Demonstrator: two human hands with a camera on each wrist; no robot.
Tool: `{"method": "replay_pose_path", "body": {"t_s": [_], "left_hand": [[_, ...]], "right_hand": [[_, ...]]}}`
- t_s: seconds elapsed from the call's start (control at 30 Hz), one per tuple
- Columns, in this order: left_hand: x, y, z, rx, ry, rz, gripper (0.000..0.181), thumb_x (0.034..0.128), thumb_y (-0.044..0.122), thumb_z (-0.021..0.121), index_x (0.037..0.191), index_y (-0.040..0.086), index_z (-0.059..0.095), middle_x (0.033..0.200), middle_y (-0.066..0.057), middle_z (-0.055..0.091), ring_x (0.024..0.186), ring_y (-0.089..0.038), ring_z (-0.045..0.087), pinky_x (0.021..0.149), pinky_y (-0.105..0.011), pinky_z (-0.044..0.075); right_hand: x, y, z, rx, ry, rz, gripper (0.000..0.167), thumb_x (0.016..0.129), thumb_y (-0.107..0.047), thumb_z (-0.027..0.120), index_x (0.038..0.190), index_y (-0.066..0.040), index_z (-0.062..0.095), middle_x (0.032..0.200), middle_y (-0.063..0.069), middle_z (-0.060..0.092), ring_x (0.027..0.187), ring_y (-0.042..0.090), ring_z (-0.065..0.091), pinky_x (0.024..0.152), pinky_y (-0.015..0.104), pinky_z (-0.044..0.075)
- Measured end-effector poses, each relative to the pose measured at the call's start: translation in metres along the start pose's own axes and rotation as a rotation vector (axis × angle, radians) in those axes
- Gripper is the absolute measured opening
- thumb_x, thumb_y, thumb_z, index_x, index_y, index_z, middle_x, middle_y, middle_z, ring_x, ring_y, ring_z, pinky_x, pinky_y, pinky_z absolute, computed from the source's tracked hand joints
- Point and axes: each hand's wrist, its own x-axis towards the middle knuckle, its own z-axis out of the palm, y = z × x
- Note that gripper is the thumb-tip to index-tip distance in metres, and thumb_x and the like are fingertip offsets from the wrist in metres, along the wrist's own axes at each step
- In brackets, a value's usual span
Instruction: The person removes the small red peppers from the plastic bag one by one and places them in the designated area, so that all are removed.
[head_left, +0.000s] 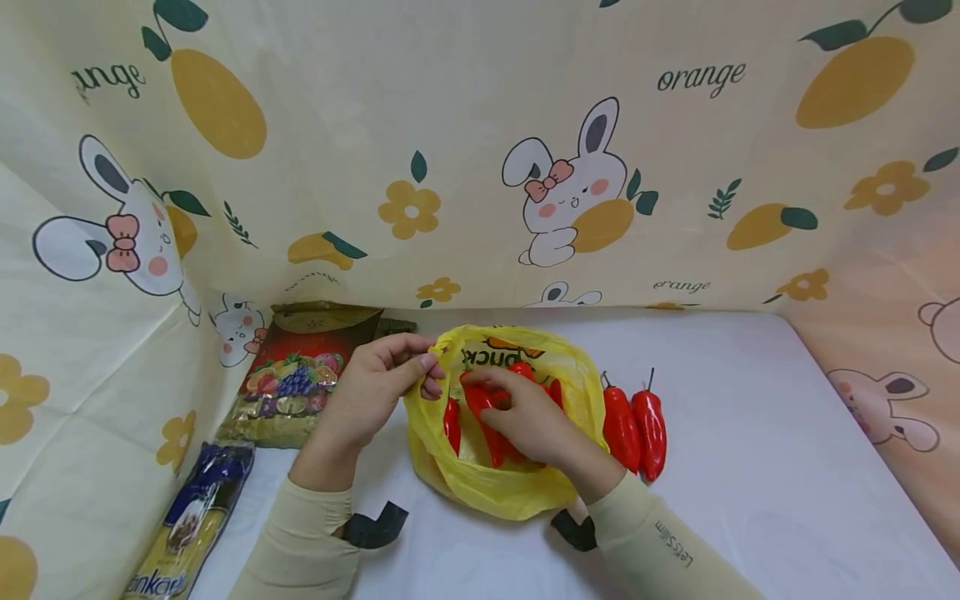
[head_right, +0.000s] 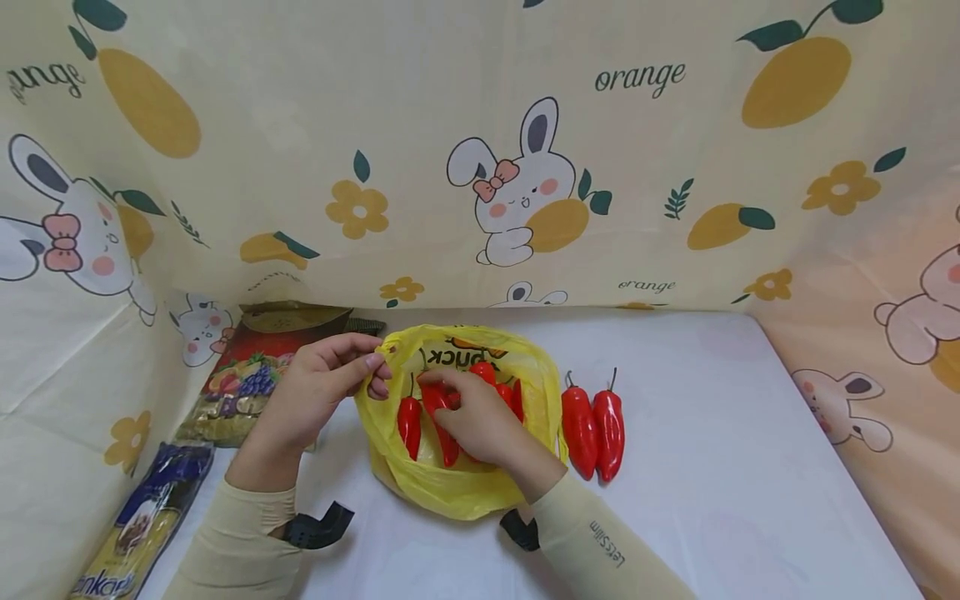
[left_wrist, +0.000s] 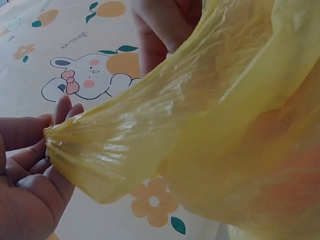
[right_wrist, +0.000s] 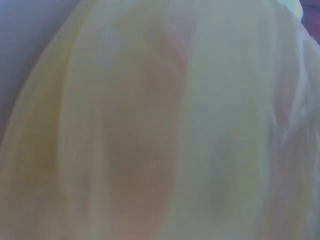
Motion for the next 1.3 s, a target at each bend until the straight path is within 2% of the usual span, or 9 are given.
{"method": "replay_pose_path", "body": {"t_s": [0.1, 0.23, 0.37, 0.5, 0.7, 0.93, 1.1, 1.3], "left_hand": [[0.0, 0.0, 0.0, 0.01, -0.002, -0.001, 0.021, 0.1108, 0.001, 0.061, 0.127, -0.012, 0.067, 0.101, -0.021, 0.072, 0.084, -0.025, 0.074, 0.085, -0.034, 0.065], [0.001, 0.0, 0.0, 0.018, 0.001, -0.009, 0.02, 0.1106, 0.0, 0.061, 0.127, -0.011, 0.067, 0.102, -0.021, 0.072, 0.085, -0.026, 0.075, 0.086, -0.034, 0.065], [0.001, 0.0, 0.0, 0.024, 0.006, -0.015, 0.02, 0.1105, 0.0, 0.061, 0.127, -0.01, 0.067, 0.102, -0.021, 0.072, 0.085, -0.026, 0.075, 0.086, -0.034, 0.065], [0.001, -0.001, 0.0, 0.026, 0.008, -0.016, 0.02, 0.1104, -0.001, 0.061, 0.127, -0.01, 0.067, 0.102, -0.021, 0.072, 0.084, -0.026, 0.075, 0.085, -0.034, 0.065], [0.002, -0.001, 0.001, 0.019, 0.006, -0.016, 0.02, 0.1101, -0.001, 0.061, 0.127, -0.01, 0.068, 0.101, -0.021, 0.072, 0.084, -0.025, 0.075, 0.085, -0.034, 0.065], [0.002, -0.002, 0.001, 0.01, -0.002, -0.014, 0.02, 0.1102, -0.002, 0.06, 0.127, -0.011, 0.067, 0.101, -0.021, 0.072, 0.083, -0.024, 0.074, 0.085, -0.034, 0.065], [0.002, -0.003, 0.002, 0.01, 0.001, -0.012, 0.019, 0.1101, -0.003, 0.06, 0.126, -0.011, 0.067, 0.101, -0.021, 0.072, 0.083, -0.024, 0.074, 0.084, -0.034, 0.065], [0.002, -0.002, 0.001, 0.018, 0.006, -0.007, 0.019, 0.1102, -0.003, 0.059, 0.125, -0.011, 0.067, 0.101, -0.021, 0.072, 0.083, -0.024, 0.074, 0.084, -0.033, 0.065]], "right_hand": [[-0.006, 0.005, -0.008, 0.104, -0.019, 0.013, 0.046, 0.103, -0.011, 0.076, 0.144, -0.032, 0.069, 0.137, 0.002, 0.062, 0.116, 0.031, 0.061, 0.086, 0.042, 0.064], [-0.014, 0.008, -0.018, 0.209, -0.064, 0.018, 0.047, 0.102, -0.015, 0.078, 0.146, -0.029, 0.067, 0.14, 0.007, 0.061, 0.119, 0.035, 0.063, 0.085, 0.045, 0.065], [-0.021, 0.01, -0.025, 0.261, -0.102, 0.002, 0.048, 0.103, -0.014, 0.077, 0.148, -0.026, 0.066, 0.144, 0.011, 0.059, 0.122, 0.038, 0.062, 0.087, 0.049, 0.065], [-0.03, 0.014, -0.031, 0.285, -0.106, 0.01, 0.048, 0.103, -0.014, 0.076, 0.148, -0.025, 0.065, 0.146, 0.012, 0.056, 0.125, 0.04, 0.06, 0.086, 0.05, 0.065], [-0.042, 0.025, -0.037, 0.303, -0.073, 0.003, 0.049, 0.103, -0.012, 0.076, 0.149, -0.022, 0.064, 0.152, 0.014, 0.053, 0.129, 0.042, 0.057, 0.087, 0.05, 0.065], [-0.055, 0.034, -0.042, 0.316, -0.001, -0.033, 0.047, 0.103, -0.009, 0.076, 0.148, -0.019, 0.067, 0.152, 0.013, 0.055, 0.13, 0.042, 0.055, 0.089, 0.043, 0.065], [-0.06, 0.038, -0.047, 0.358, 0.035, -0.03, 0.049, 0.101, -0.004, 0.076, 0.148, -0.016, 0.066, 0.153, 0.015, 0.053, 0.138, 0.044, 0.05, 0.091, 0.045, 0.064], [-0.068, 0.047, -0.055, 0.348, 0.081, -0.01, 0.051, 0.101, -0.005, 0.077, 0.148, -0.02, 0.066, 0.148, 0.016, 0.056, 0.132, 0.044, 0.056, 0.089, 0.046, 0.065]]}}
